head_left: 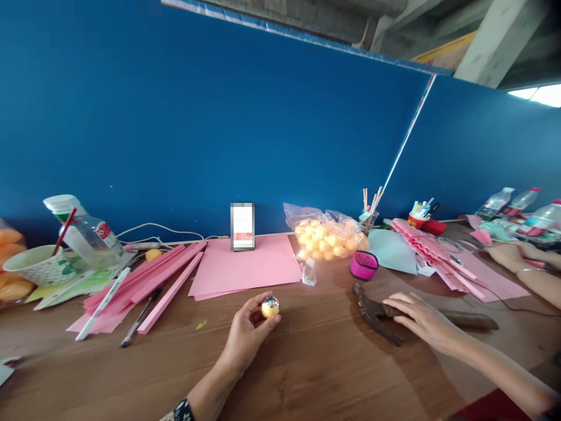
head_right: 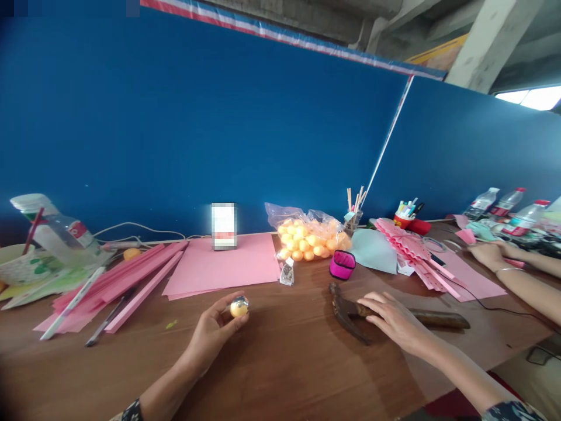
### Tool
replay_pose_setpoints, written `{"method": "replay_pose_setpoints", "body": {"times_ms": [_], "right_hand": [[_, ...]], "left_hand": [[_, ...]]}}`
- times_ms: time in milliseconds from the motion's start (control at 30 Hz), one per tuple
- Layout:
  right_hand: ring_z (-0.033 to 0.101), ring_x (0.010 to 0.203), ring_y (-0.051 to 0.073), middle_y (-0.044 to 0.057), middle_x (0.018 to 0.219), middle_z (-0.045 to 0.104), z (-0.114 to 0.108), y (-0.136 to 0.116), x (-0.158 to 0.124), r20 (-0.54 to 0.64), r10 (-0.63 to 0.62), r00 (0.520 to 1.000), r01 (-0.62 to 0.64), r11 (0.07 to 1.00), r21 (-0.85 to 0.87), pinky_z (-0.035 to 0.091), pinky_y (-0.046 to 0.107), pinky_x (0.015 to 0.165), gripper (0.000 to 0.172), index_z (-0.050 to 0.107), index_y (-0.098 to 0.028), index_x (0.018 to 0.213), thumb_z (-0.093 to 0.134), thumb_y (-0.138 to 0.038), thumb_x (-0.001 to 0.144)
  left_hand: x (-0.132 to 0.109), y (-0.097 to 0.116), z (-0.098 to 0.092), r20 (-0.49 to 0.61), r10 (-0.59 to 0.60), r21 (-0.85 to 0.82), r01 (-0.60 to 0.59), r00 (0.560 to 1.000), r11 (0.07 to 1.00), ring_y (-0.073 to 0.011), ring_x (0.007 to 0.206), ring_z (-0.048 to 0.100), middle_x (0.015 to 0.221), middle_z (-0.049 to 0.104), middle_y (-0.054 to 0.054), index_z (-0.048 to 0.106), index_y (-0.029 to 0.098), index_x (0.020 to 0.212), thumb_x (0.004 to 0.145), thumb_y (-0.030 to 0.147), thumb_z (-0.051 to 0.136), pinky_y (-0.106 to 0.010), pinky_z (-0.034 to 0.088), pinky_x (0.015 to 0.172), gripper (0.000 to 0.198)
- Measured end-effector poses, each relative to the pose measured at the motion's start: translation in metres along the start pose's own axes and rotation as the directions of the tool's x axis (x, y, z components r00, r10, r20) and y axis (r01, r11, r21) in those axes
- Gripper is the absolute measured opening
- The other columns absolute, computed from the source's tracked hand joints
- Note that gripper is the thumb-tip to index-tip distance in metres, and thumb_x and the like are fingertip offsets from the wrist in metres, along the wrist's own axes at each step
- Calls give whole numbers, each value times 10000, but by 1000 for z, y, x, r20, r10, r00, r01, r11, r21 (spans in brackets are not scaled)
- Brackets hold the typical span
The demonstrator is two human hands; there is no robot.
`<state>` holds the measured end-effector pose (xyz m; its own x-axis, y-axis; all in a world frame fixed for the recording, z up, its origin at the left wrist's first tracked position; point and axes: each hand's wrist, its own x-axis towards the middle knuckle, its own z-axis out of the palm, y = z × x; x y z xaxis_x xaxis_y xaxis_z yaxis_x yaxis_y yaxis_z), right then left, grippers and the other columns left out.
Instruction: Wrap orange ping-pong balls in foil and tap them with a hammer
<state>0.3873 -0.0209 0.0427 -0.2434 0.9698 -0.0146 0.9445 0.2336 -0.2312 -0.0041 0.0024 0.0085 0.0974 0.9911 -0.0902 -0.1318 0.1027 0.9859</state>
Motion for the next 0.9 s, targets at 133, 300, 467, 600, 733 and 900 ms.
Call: {"method": "replay_pose_setpoints", "body": {"times_ms": [133, 300, 467, 600, 733, 900], "right_hand": [[511, 1046, 259, 90, 1144, 556, -21, -22, 14, 5, -52, 999, 52, 999, 4, 379, 371, 903, 343, 592, -235, 1104, 432, -392, 845], [558, 924, 205, 53, 1046, 597, -27, -81, 59, -60, -223, 973, 219, 974, -66, 415, 316, 812, 251, 596, -256, 1024, 411, -325, 869], [543, 895, 176, 41, 935, 627, -5, -133, 118, 12, -329, 944, 323, 921, -215, 385, 252, 726, 221, 632, -224, 900, 417, -196, 856], [554, 709, 175, 60, 741, 636, 15, -141, 153, 58, -283, 957, 287, 913, -291, 320, 243, 558, 173, 657, -166, 718, 500, -101, 748], [527, 578, 158, 57, 597, 602, 24, -138, 166, 98, -254, 962, 273, 902, -335, 242, 251, 493, 173, 633, -146, 572, 526, -92, 697], [528, 598, 156, 50, 643, 621, 25, -136, 166, 80, -255, 964, 267, 909, -320, 231, 249, 501, 201, 637, -173, 617, 491, -162, 755]], "left_hand": [[0, 2, 0, 4, -11, 13, 11, 1000, 1000, -189, 829, 619, 905, 676, -74, 546, 139, 1125, 577, 305, 729, -310, 498, 764, 601], [0, 1, 0, 10, -10, 26, 9, 1000, 1000, -202, 853, 618, 931, 676, -88, 531, 131, 1139, 585, 309, 723, -318, 492, 778, 613], [2, -4, -1, 14, 11, -15, -11, 1000, 1000, -214, 880, 615, 959, 672, -107, 530, 119, 1131, 586, 303, 723, -319, 491, 773, 606], [3, -3, -1, 6, 28, -24, -28, 1000, 999, -193, 820, 623, 903, 680, -91, 548, 117, 1110, 578, 287, 729, -301, 492, 749, 587], [2, -2, -1, 4, 33, -20, -33, 999, 999, -181, 772, 622, 882, 679, -90, 565, 112, 1090, 566, 276, 734, -289, 496, 712, 575], [3, -6, -2, 1, 50, -27, -50, 999, 998, -181, 780, 623, 897, 678, -95, 567, 118, 1087, 569, 268, 732, -292, 494, 723, 565]]}}
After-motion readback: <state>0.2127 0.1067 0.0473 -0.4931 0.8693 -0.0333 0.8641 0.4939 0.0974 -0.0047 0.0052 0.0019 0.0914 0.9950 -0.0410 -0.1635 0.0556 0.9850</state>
